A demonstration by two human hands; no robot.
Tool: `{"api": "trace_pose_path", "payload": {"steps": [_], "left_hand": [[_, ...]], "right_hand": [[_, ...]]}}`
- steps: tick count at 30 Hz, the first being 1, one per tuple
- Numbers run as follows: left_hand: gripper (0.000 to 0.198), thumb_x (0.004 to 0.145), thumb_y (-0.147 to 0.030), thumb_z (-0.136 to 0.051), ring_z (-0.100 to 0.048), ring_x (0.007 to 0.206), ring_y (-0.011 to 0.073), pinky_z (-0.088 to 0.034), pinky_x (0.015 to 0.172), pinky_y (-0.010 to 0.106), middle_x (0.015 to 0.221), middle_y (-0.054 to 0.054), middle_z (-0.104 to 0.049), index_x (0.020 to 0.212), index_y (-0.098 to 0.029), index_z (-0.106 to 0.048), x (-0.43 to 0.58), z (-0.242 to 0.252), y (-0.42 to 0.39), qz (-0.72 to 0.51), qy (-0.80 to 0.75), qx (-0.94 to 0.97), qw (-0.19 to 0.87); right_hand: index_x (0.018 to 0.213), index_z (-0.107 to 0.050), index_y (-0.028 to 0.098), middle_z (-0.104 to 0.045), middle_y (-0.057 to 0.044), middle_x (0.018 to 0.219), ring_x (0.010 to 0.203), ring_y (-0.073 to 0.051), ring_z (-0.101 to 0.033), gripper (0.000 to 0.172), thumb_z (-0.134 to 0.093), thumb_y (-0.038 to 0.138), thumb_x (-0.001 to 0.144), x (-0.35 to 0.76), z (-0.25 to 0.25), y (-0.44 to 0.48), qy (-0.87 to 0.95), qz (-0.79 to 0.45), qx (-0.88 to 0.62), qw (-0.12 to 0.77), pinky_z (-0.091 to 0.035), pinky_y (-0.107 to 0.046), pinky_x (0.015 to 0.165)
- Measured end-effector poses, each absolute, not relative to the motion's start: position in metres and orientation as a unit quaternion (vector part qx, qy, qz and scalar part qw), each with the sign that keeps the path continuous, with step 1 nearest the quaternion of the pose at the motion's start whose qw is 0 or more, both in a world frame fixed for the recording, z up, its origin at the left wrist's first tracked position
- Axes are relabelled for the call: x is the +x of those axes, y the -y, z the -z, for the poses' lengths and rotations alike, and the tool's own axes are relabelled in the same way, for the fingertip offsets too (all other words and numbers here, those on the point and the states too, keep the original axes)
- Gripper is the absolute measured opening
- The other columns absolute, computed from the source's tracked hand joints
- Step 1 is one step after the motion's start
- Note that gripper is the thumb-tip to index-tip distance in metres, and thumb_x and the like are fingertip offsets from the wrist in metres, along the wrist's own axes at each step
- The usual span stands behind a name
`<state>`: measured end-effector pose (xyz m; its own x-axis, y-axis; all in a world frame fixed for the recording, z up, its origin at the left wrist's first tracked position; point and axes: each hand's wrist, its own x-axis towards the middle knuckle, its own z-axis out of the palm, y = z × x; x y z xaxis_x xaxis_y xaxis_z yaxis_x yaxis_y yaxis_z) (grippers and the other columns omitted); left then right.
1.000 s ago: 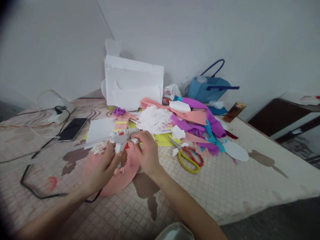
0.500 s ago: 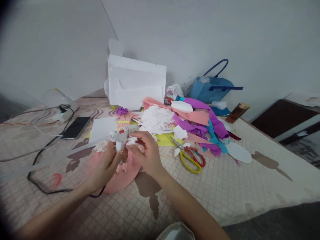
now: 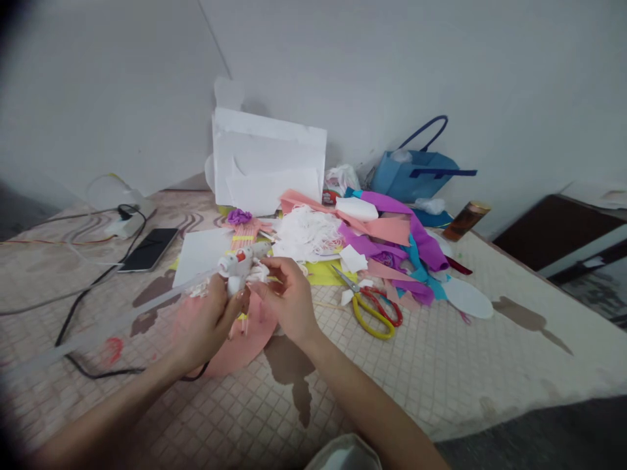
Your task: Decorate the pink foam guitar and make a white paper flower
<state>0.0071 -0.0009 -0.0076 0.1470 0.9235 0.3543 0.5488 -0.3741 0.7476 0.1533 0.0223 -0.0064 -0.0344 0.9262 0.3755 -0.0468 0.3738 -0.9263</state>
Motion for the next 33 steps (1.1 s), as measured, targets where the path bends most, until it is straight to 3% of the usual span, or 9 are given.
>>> {"api": "trace_pose_path", "payload": {"steps": [11,18,26,30,33], "left_hand": [[0.005,0.089,-0.025,-0.037,-0.049,0.076,0.0176,-0.039,0.064,0.029,0.077,0.002,-0.047,0.09,-0.021,-0.037,0.013,0.021,0.003,-0.395,-0.496,0.737,0.234],[0.006,0.09,-0.026,-0.037,-0.047,0.066,0.0149,-0.039,0.061,0.028,0.075,0.0,-0.048,0.089,-0.02,-0.037,0.013,0.016,0.001,-0.408,-0.49,0.718,0.28],[0.009,0.091,-0.027,-0.037,-0.044,0.061,0.0112,-0.038,0.058,0.025,0.071,-0.003,-0.046,0.085,-0.021,-0.033,0.007,0.016,-0.002,-0.426,-0.457,0.7,0.347],[0.011,0.092,-0.027,-0.035,-0.045,0.062,0.0103,-0.039,0.062,0.026,0.07,-0.004,-0.044,0.083,-0.021,-0.032,0.0,0.014,-0.01,-0.471,-0.427,0.676,0.372],[0.01,0.093,-0.027,-0.034,-0.046,0.062,0.0104,-0.04,0.062,0.026,0.068,-0.005,-0.045,0.085,-0.021,-0.032,-0.005,0.012,-0.013,-0.485,-0.409,0.669,0.387]], "right_hand": [[0.087,-0.057,0.021,-0.059,-0.001,0.078,0.069,-0.014,-0.057,0.011,-0.057,0.022,0.076,0.146,0.014,-0.026,0.615,-0.256,-0.462,0.586,-0.049,-0.028,0.065],[0.079,-0.055,0.02,-0.053,0.003,0.069,0.058,-0.011,-0.047,0.007,-0.054,0.018,0.073,0.142,0.006,-0.028,0.637,-0.166,-0.475,0.584,-0.04,-0.025,0.057],[0.076,-0.054,0.02,-0.05,0.005,0.061,0.054,-0.01,-0.046,0.005,-0.055,0.021,0.072,0.159,0.005,-0.039,0.557,-0.22,-0.498,0.627,-0.039,-0.023,0.054],[0.081,-0.051,0.021,-0.052,0.006,0.06,0.054,-0.009,-0.049,0.012,-0.057,0.026,0.073,0.183,0.003,-0.05,0.472,-0.392,-0.408,0.676,-0.043,-0.024,0.055],[0.082,-0.053,0.022,-0.053,0.006,0.066,0.057,-0.008,-0.049,0.019,-0.065,0.027,0.069,0.19,0.006,-0.055,0.453,-0.495,-0.338,0.66,-0.042,-0.022,0.056]]}}
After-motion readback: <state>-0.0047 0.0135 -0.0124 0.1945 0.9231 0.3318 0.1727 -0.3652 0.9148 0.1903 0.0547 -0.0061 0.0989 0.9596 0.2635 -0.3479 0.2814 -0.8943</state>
